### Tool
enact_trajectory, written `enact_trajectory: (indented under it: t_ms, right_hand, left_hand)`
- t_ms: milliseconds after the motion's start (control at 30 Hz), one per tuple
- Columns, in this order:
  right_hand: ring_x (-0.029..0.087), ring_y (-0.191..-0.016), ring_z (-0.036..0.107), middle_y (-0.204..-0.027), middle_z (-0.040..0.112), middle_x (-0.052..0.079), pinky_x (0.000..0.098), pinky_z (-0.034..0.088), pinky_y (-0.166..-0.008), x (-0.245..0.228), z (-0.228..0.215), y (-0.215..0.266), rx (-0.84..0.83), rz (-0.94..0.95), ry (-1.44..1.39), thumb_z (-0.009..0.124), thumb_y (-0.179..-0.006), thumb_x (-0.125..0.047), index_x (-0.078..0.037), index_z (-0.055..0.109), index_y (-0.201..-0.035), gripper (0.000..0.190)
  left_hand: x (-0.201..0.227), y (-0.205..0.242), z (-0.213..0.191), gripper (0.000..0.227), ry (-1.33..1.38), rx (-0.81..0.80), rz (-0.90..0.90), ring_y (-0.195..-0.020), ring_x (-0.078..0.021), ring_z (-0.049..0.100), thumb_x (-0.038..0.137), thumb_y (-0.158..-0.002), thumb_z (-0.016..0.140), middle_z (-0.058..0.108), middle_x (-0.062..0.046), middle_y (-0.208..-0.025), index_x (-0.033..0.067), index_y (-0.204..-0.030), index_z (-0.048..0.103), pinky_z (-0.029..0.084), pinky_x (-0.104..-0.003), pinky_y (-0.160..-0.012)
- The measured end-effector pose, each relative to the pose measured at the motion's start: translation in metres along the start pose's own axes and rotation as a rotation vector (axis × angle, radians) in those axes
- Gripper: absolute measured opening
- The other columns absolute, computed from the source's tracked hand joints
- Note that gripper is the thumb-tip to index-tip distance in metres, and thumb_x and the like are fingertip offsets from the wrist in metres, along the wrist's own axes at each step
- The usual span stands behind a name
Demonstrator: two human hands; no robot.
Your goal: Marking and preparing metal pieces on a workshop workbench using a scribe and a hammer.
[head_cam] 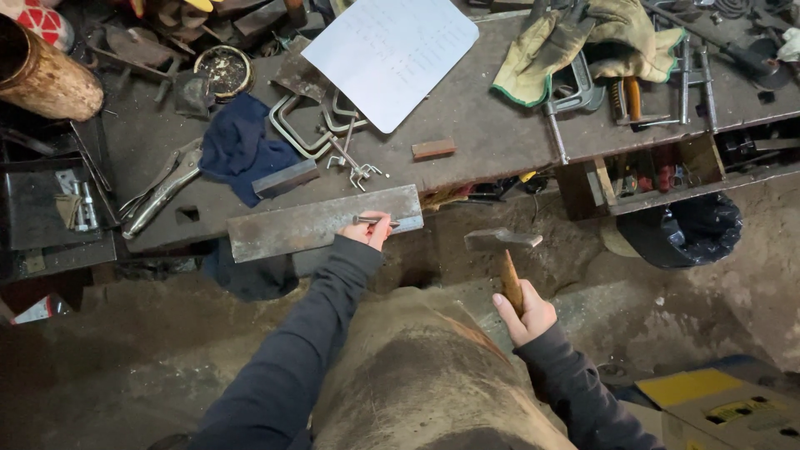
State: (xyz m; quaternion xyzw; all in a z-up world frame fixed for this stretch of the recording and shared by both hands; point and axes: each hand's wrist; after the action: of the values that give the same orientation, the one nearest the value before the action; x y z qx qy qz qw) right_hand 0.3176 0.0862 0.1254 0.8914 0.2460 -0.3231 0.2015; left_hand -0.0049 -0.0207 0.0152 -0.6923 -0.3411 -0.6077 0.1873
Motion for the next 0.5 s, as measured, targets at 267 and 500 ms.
enact_trajectory:
  t_ms: [267,500]
  right_hand:
    - [0.021,-0.062,0.07,-0.069,0.068,0.01,0.034,0.054,-0.06,-0.0016,-0.0015,-0.0002,-0.025,-0.013,-0.019,0.069,-0.091,-0.035,-0.007,0.063,-0.111,0.035]
    - [0.023,-0.062,0.07,-0.071,0.066,0.011,0.0341,0.054,-0.061,-0.0085,-0.0029,-0.0024,-0.003,-0.08,-0.008,0.069,-0.093,-0.032,-0.007,0.062,-0.116,0.034]
  left_hand:
    - [-0.0027,0.0009,0.0003,0.019,0.014,0.002,0.018,-0.076,-0.0106,0.075,0.021,-0.097,0.069,0.078,-0.006,-0.082,0.0042,-0.105,0.074,0.059,-0.025,-0.069]
    - [-0.0029,-0.0022,0.0038,0.017,-0.217,0.016,0.226,-0.076,-0.0244,0.075,0.022,-0.094,0.07,0.077,-0.011,-0.085,0.007,-0.102,0.073,0.058,-0.033,-0.067]
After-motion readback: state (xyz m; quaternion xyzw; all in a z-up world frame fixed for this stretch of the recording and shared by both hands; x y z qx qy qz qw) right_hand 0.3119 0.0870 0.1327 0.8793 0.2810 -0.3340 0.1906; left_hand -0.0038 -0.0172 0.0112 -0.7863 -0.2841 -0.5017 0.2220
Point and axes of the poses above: each hand's wrist, its own y-axis away from the middle knuckle, its own z-axis out of the palm, x = y × z
